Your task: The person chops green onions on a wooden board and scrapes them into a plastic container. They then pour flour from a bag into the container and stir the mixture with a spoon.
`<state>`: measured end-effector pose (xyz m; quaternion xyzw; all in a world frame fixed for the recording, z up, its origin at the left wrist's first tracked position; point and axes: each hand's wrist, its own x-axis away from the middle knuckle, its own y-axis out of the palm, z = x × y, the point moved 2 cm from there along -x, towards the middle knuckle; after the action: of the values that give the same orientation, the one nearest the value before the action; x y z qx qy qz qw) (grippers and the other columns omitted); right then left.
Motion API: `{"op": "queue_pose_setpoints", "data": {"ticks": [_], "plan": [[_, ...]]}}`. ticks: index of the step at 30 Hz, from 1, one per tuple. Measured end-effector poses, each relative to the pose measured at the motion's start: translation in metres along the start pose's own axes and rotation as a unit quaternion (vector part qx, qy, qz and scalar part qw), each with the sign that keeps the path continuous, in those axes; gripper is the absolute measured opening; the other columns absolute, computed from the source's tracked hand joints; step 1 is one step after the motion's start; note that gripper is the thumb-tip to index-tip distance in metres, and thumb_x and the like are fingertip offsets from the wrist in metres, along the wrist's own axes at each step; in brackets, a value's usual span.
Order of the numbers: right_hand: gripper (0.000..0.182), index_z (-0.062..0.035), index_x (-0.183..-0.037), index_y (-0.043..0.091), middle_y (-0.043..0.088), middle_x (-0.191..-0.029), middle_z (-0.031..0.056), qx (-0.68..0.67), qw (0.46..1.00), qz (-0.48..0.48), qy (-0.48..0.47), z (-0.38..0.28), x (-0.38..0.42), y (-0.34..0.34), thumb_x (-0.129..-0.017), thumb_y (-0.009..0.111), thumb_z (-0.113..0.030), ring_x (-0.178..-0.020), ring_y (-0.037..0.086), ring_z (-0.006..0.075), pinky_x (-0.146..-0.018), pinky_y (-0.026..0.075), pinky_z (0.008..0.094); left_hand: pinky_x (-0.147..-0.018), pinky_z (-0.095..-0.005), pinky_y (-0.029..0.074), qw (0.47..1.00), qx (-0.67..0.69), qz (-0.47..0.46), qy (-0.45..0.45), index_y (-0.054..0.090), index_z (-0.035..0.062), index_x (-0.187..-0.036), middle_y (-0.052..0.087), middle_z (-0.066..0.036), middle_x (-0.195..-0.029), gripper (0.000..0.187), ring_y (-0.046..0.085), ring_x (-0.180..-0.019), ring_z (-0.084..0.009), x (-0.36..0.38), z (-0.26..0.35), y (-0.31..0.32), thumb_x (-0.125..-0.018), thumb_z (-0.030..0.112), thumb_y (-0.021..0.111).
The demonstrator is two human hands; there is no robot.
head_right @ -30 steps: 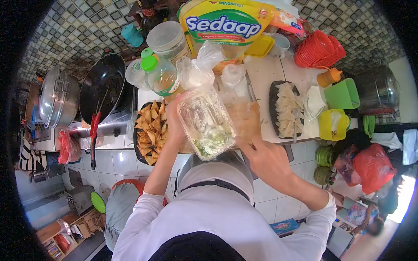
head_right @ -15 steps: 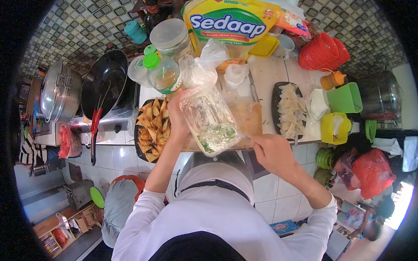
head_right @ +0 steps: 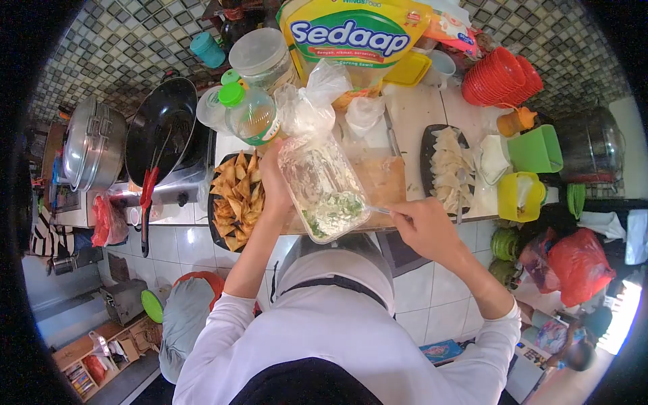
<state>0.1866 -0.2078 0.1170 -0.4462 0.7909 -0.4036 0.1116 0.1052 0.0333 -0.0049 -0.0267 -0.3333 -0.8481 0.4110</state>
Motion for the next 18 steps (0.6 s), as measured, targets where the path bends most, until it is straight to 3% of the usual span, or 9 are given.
{"op": "queue_pose_setpoints", "data": {"ticks": [3,10,12,13,15,18], "plan": [[0.02,-0.0011,-0.096,0.069,0.059,-0.065,0.0209,-0.035,0.998,-0.026,0.045,0.001,-0.003,0.004,-0.081,0.058,-0.01,-0.051,0.058,0.0267,-0.05,0.043,0.0328,-0.084,-0.0278,0.042,1.0,-0.022,0.01,0.006,0.059,-0.0077,-0.102,0.062,-0.01,-0.098,0.037,0.056,-0.089,-0.0156,0.0,0.0,-0.002,-0.093,0.026,0.048],[0.021,-0.0016,-0.101,0.067,0.06,-0.065,0.0191,-0.105,0.994,-0.017,0.036,0.001,-0.007,0.028,-0.082,0.059,-0.007,-0.053,0.057,0.0247,-0.05,0.043,0.0322,-0.083,-0.0273,0.044,1.0,-0.019,-0.011,-0.004,0.06,-0.0063,-0.103,0.062,-0.01,-0.098,0.035,0.058,-0.09,-0.0154,0.006,0.006,0.004,-0.093,0.026,0.049],[0.026,-0.0045,-0.105,0.066,0.062,-0.072,0.0156,-0.059,0.995,0.049,-0.068,-0.008,-0.005,0.017,-0.08,0.06,-0.003,-0.06,0.059,0.0261,-0.051,0.045,0.0338,-0.082,-0.0272,0.045,0.999,-0.009,-0.036,-0.001,0.06,-0.0058,-0.103,0.062,-0.01,-0.097,0.035,0.058,-0.09,-0.0151,0.003,0.005,0.0,-0.093,0.025,0.049],[0.026,-0.0045,-0.105,0.066,0.062,-0.072,0.0156,-0.057,0.995,0.049,-0.067,-0.008,-0.002,0.015,-0.08,0.06,-0.003,-0.06,0.059,0.0261,-0.051,0.045,0.0338,-0.082,-0.0271,0.045,0.998,0.002,-0.063,-0.001,0.06,-0.0054,-0.102,0.062,-0.009,-0.096,0.034,0.059,-0.09,-0.0148,0.002,0.004,0.0,-0.092,0.025,0.048],[0.036,-0.0091,-0.11,0.064,0.059,-0.078,0.0126,0.066,0.984,0.051,-0.159,-0.012,0.008,0.013,-0.076,0.059,0.0,-0.065,0.06,0.0283,-0.052,0.048,0.0364,-0.082,-0.0271,0.045,0.997,0.009,-0.072,-0.009,0.061,-0.0053,-0.102,0.062,-0.009,-0.096,0.034,0.059,-0.09,-0.0148,0.002,0.004,0.0,-0.092,0.024,0.048],[0.043,-0.0125,-0.111,0.062,0.057,-0.079,0.0096,0.12,0.98,0.049,-0.15,-0.019,0.017,0.014,-0.072,0.058,0.003,-0.064,0.059,0.0294,-0.053,0.049,0.0385,-0.081,-0.0272,0.046,0.996,0.014,-0.085,-0.017,0.061,-0.0053,-0.102,0.063,-0.009,-0.097,0.033,0.06,-0.089,-0.0148,-0.001,0.003,-0.002,-0.092,0.024,0.048]]}}
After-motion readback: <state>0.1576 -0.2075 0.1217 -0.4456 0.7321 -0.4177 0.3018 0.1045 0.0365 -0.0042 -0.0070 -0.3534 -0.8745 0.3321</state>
